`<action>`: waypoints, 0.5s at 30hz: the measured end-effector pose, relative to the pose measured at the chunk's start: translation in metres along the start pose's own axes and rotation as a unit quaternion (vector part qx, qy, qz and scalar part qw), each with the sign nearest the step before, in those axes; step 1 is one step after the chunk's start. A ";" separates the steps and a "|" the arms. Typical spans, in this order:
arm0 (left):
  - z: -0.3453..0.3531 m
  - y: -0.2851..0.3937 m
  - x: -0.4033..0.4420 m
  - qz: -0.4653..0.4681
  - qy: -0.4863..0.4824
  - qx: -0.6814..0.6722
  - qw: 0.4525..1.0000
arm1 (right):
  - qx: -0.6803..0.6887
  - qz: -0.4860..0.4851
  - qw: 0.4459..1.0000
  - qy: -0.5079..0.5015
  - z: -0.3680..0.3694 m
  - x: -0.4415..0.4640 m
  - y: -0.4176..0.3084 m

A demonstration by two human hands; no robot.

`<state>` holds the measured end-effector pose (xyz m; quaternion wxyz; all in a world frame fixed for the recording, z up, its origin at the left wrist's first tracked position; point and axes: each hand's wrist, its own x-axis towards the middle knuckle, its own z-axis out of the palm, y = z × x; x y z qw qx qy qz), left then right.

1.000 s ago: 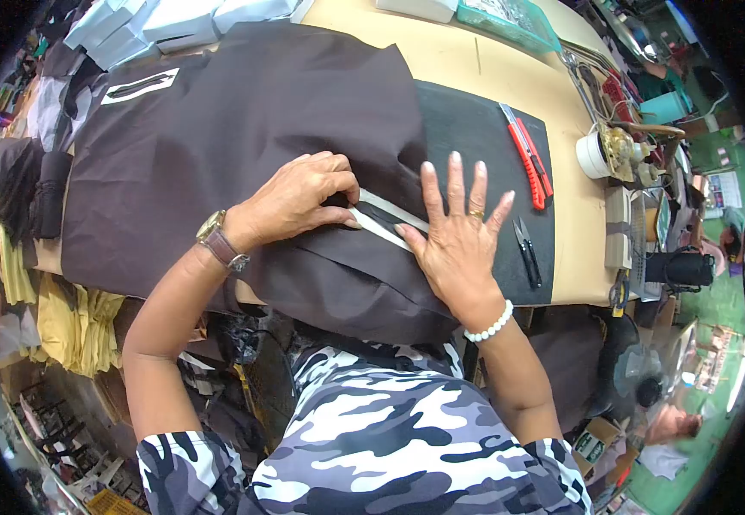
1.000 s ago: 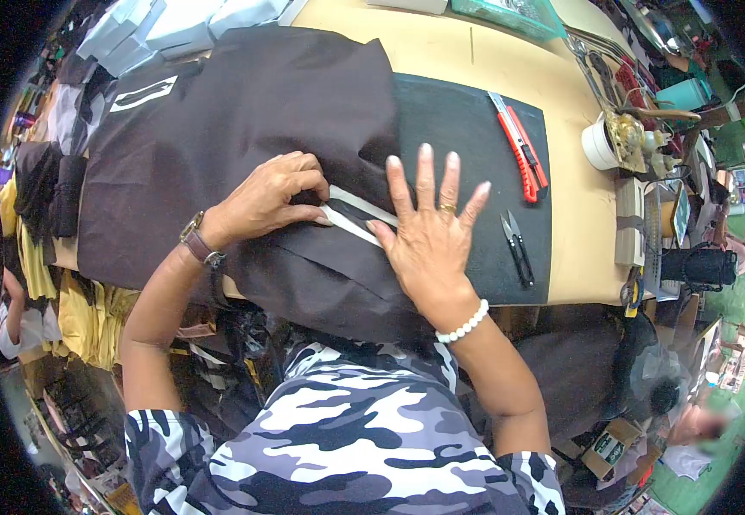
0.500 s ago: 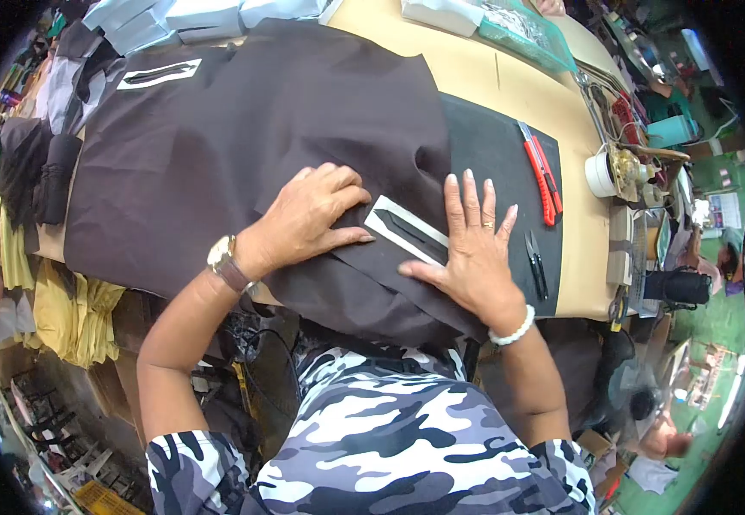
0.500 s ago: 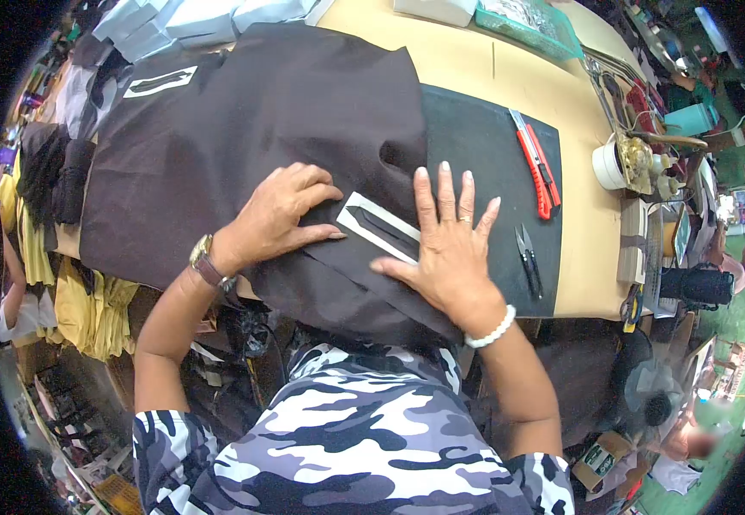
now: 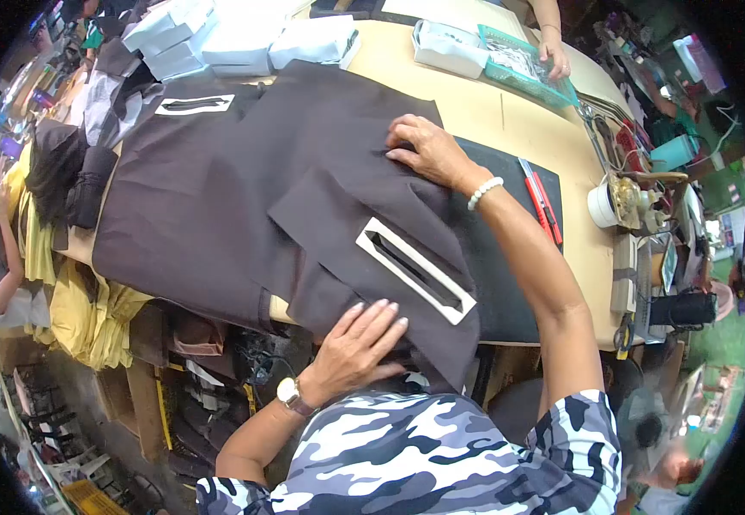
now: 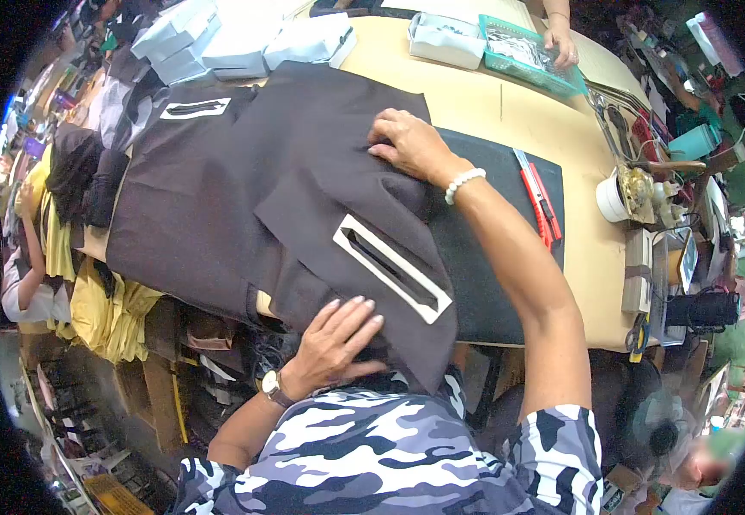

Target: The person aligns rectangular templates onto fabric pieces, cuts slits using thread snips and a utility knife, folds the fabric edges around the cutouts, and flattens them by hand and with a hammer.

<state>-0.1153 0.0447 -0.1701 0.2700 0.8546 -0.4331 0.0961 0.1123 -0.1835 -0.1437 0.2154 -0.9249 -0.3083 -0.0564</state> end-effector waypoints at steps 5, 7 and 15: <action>-0.003 -0.015 -0.003 -0.072 0.106 -0.088 0.988 | 0.055 0.124 0.985 0.104 -0.015 -0.014 0.015; -0.015 -0.020 0.006 -0.169 0.176 -0.182 0.953 | 0.098 0.220 0.956 0.167 -0.041 -0.023 0.023; -0.049 -0.068 0.038 -0.349 0.395 -0.690 0.496 | 0.531 0.135 0.795 0.259 -0.103 -0.101 0.073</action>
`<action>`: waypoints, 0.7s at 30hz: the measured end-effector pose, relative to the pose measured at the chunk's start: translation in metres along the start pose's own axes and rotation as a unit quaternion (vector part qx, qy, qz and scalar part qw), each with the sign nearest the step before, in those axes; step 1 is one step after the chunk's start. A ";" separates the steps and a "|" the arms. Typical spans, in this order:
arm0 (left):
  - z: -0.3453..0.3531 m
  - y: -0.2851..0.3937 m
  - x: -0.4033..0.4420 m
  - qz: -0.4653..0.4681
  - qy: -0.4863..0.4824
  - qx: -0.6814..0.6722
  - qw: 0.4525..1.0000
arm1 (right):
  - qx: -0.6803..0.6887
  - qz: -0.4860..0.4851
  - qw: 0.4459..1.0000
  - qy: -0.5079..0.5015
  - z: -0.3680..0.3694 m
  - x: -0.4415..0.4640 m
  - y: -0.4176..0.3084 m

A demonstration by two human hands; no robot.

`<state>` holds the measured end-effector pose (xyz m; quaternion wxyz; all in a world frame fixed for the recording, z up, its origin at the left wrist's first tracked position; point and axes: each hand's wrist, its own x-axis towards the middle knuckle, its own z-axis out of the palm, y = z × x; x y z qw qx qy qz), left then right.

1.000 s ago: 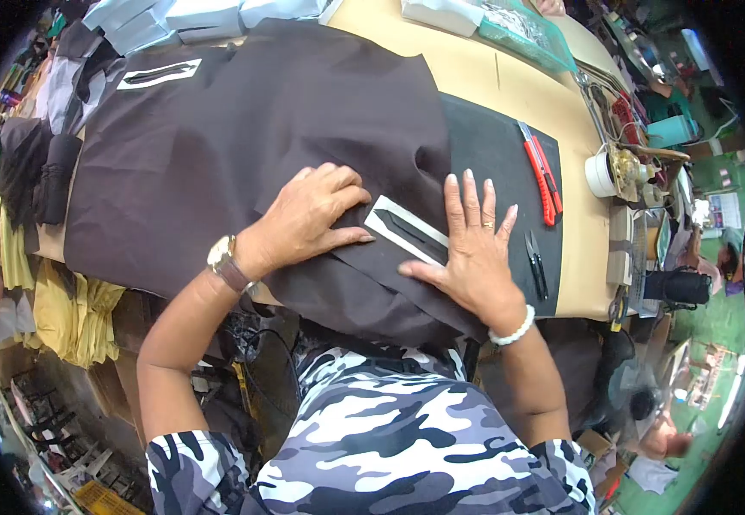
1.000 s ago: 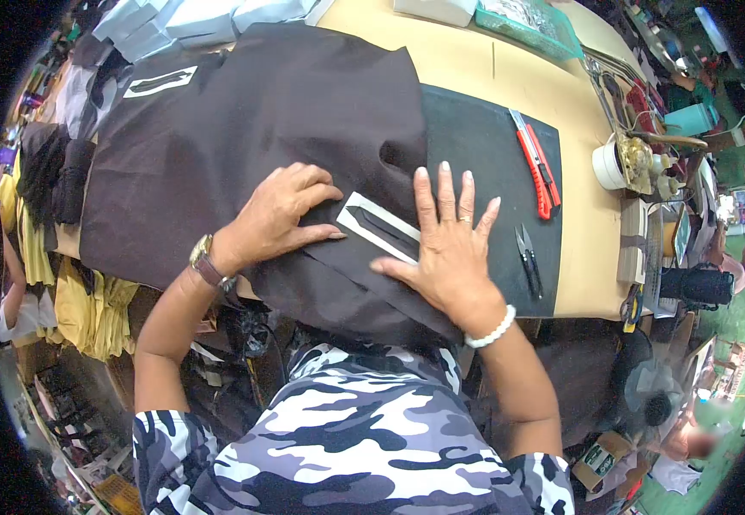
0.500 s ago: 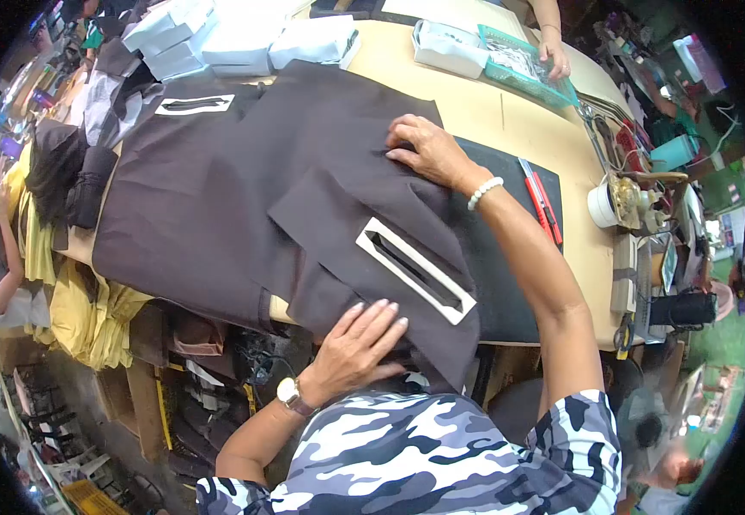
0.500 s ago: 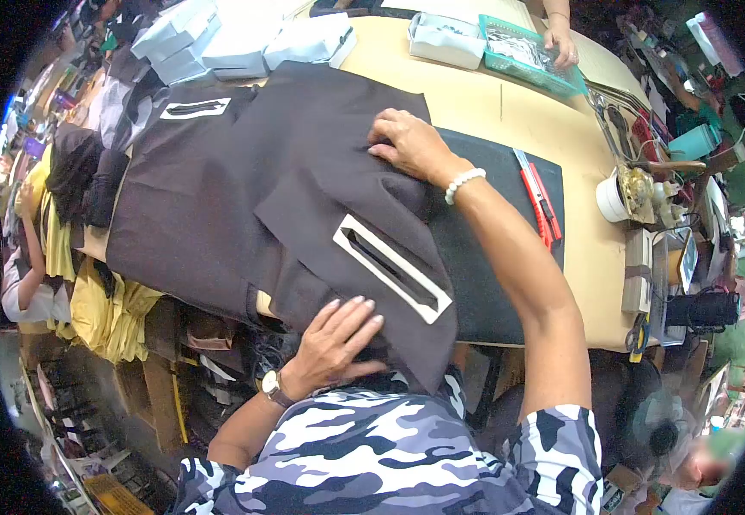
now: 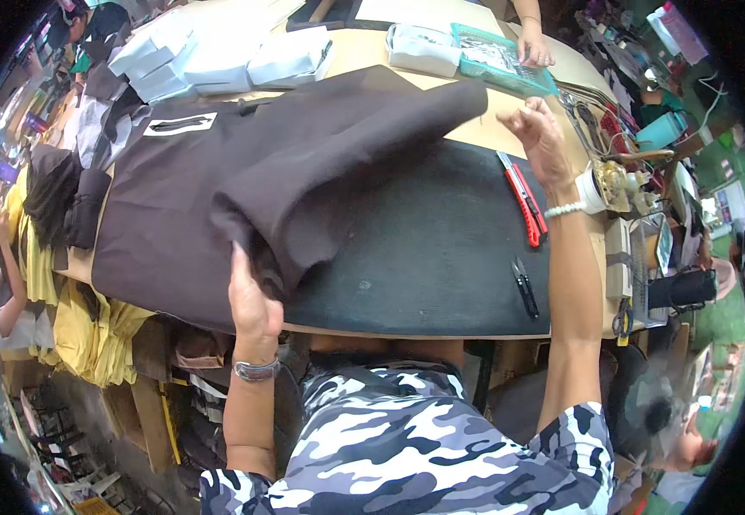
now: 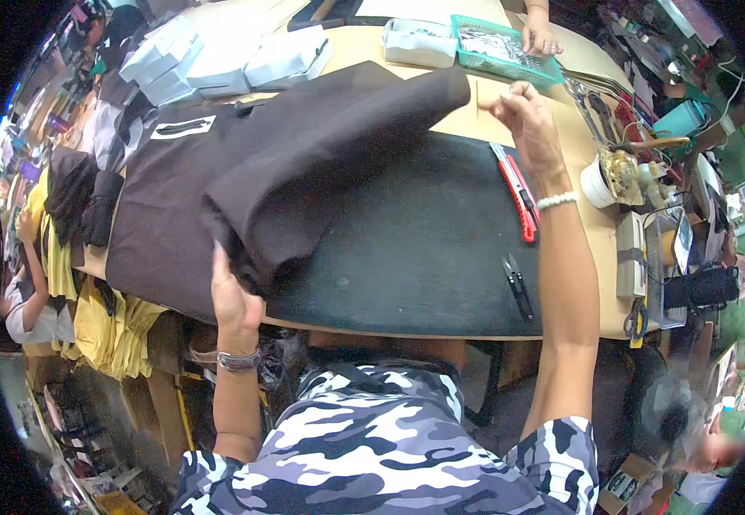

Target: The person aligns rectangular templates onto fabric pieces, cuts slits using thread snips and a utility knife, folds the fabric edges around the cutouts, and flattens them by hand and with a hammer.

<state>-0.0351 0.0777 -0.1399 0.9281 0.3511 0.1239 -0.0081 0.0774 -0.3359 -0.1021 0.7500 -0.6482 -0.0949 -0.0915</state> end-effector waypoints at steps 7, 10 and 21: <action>-0.002 -0.002 -0.014 0.094 -0.026 0.229 0.969 | -0.274 0.075 0.957 0.067 0.050 -0.028 0.007; -0.009 0.001 -0.022 0.105 0.017 0.243 0.964 | -0.303 0.088 0.947 0.052 0.049 0.006 0.035; -0.011 0.011 -0.010 0.222 0.008 0.254 0.941 | -0.331 0.024 0.933 0.142 0.074 0.074 0.055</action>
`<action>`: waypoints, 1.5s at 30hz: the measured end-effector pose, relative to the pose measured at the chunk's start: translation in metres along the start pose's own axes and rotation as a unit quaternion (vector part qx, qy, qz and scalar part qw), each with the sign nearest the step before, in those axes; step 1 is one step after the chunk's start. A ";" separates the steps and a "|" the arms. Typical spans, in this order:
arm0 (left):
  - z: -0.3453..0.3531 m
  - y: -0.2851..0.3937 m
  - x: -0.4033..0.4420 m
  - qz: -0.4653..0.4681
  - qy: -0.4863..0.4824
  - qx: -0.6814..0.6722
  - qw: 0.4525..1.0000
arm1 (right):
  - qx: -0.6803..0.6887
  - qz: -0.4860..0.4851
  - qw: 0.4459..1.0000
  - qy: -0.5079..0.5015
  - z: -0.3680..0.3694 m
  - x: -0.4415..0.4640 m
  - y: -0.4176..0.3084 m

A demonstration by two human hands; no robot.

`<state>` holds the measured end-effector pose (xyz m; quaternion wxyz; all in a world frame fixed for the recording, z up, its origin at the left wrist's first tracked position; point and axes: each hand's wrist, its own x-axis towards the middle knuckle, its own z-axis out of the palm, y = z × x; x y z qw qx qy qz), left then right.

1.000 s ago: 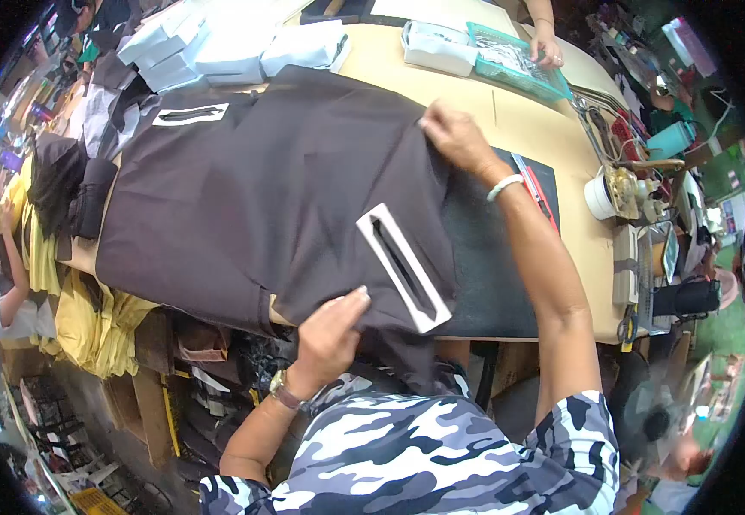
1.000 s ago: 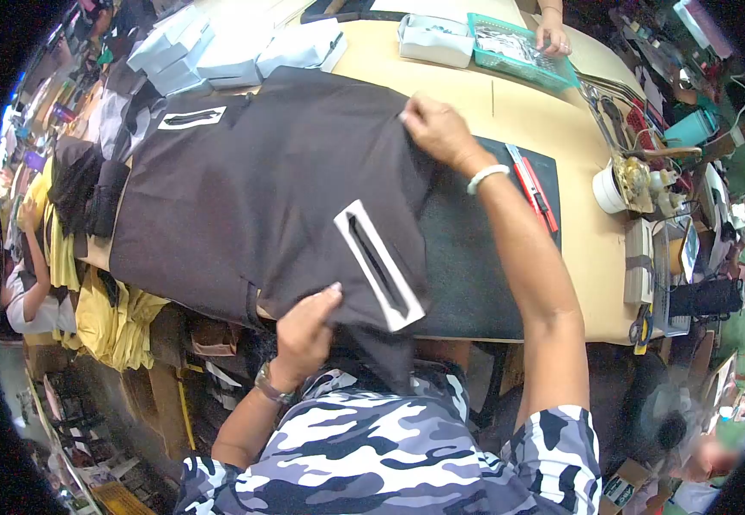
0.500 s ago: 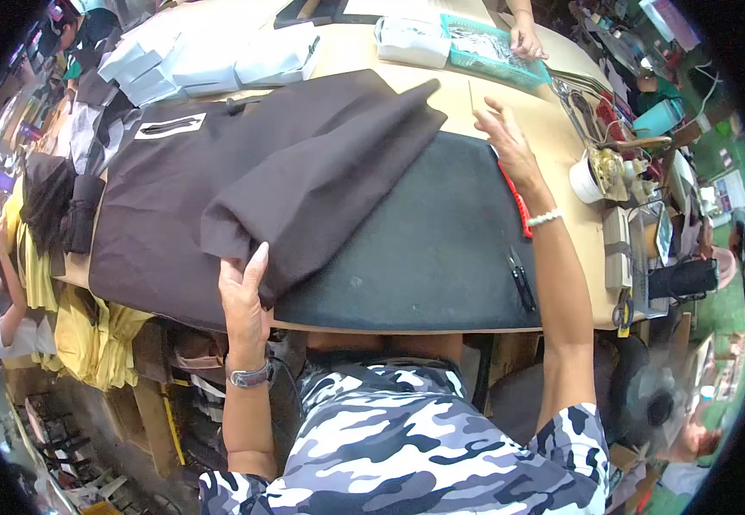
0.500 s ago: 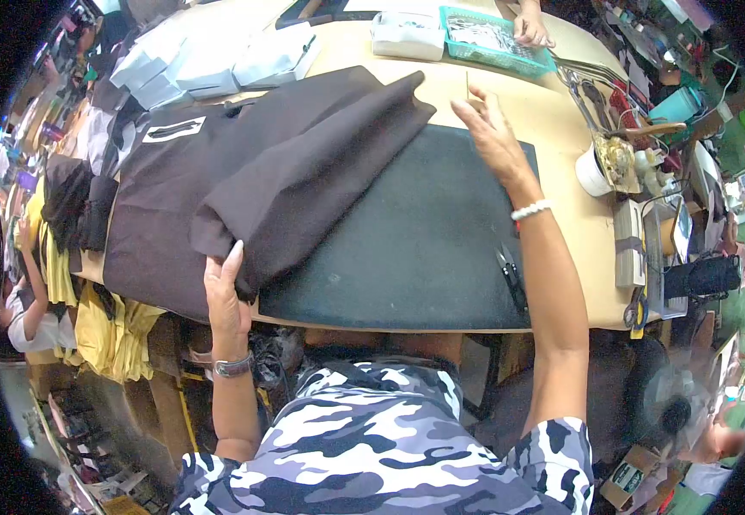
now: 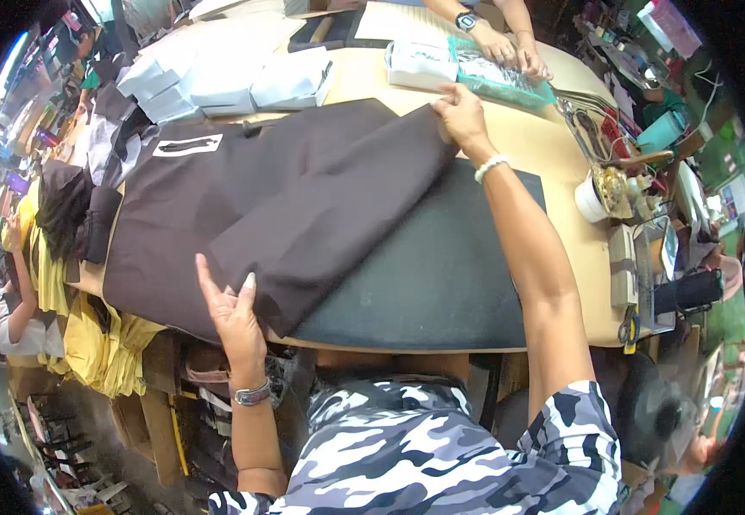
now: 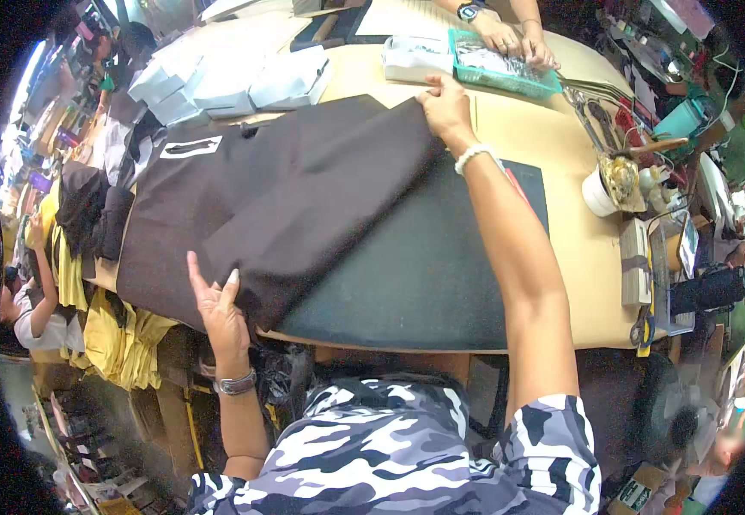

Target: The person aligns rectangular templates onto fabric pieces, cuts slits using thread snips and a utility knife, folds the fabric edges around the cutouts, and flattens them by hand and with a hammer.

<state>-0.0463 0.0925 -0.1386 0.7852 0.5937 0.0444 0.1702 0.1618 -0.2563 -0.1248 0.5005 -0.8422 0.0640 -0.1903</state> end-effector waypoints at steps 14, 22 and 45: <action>-0.045 0.034 -0.044 -0.233 -0.125 0.137 0.955 | -0.194 -0.061 0.968 -0.147 -0.151 -0.188 -0.016; -0.016 0.057 -0.052 0.128 -0.107 0.582 0.796 | -0.378 -0.053 0.923 -0.043 -0.137 -0.242 -0.051; 0.139 -0.047 -0.021 0.194 -0.399 0.470 0.763 | -0.058 -0.085 0.969 -0.223 -0.058 -0.208 -0.017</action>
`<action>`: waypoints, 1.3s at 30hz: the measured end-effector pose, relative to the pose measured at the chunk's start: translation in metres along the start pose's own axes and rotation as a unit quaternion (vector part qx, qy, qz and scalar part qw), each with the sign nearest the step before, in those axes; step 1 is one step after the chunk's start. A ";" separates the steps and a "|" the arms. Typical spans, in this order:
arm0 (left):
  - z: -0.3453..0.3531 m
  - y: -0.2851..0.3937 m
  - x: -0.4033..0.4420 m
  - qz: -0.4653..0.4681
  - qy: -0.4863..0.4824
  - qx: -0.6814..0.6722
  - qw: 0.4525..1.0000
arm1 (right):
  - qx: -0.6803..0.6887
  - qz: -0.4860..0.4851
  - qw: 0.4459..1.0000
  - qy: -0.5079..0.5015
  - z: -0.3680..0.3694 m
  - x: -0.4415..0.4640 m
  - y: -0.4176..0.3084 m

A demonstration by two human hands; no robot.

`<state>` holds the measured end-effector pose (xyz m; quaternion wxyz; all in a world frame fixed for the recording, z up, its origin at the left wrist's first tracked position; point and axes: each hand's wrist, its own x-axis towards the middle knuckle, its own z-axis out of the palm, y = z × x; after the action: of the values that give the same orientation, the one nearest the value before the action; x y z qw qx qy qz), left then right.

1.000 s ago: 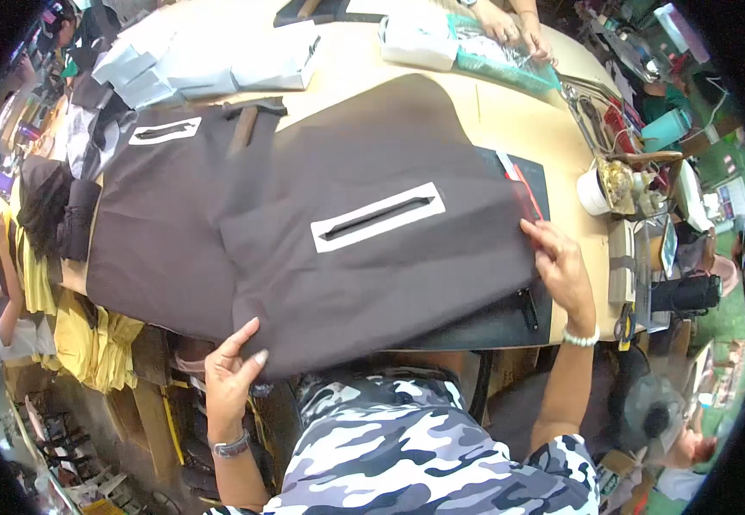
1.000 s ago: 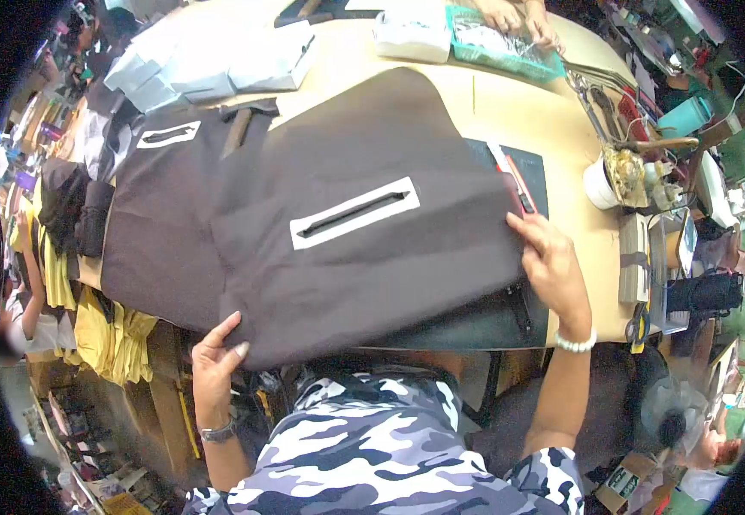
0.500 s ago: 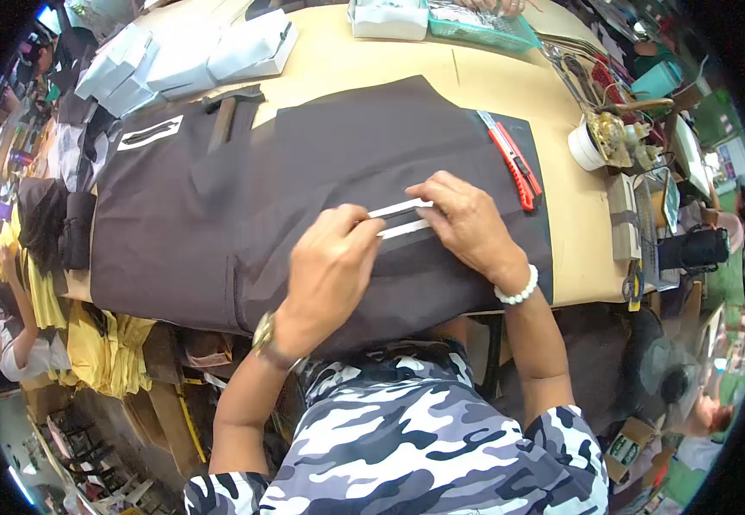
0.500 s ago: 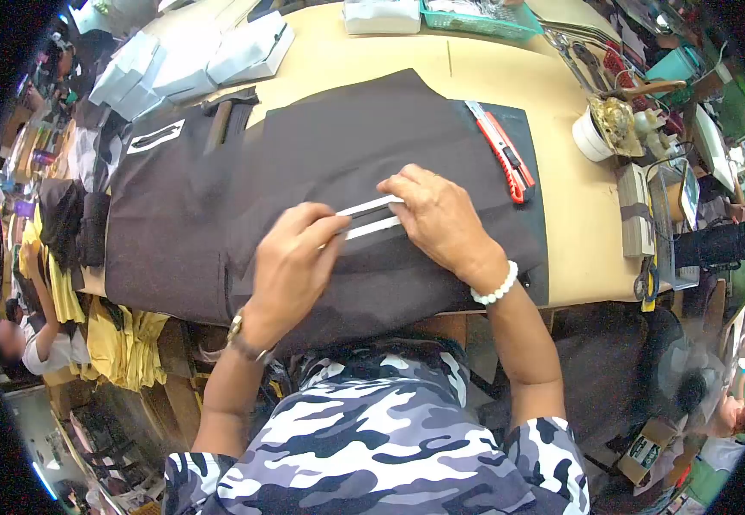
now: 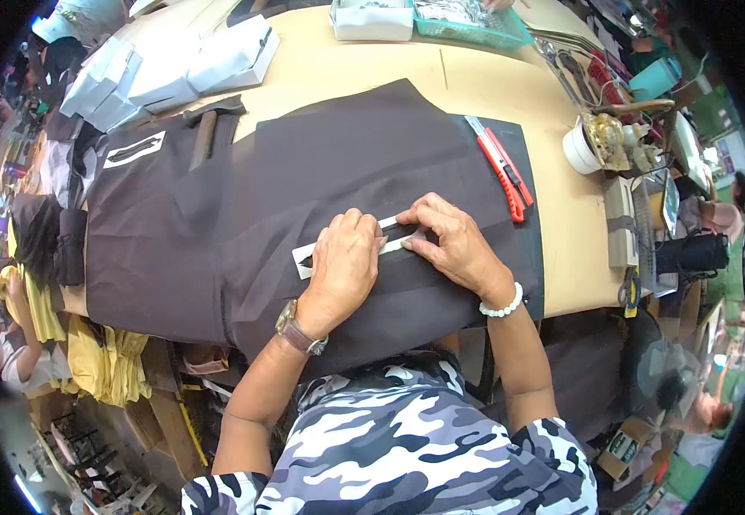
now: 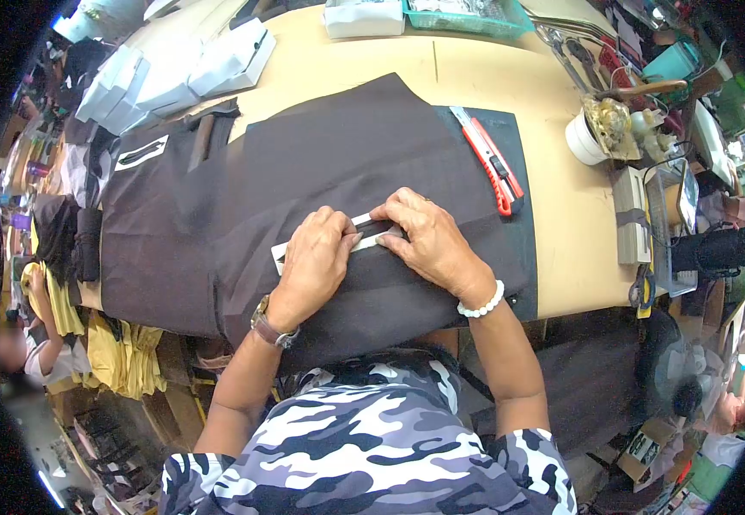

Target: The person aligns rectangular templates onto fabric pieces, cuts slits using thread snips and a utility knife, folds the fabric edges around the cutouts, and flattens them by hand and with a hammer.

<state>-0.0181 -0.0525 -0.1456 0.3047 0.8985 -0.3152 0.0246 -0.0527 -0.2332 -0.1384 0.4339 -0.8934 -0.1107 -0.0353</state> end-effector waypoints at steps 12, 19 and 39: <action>-0.018 -0.002 0.008 -0.016 -0.090 -0.054 0.994 | -0.019 -0.011 1.000 0.004 -0.001 0.001 -0.002; -0.023 -0.010 0.005 -0.027 -0.100 -0.105 0.989 | -0.057 -0.036 0.997 -0.025 -0.005 0.003 0.002; -0.019 -0.020 -0.018 0.059 -0.003 -0.044 0.997 | -0.257 -0.085 0.962 0.035 0.025 0.016 0.005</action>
<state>-0.0180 -0.0194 -0.1447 0.3408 0.8640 -0.3698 0.0256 -0.0364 -0.2144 -0.1551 0.1886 -0.9603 -0.1586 -0.1308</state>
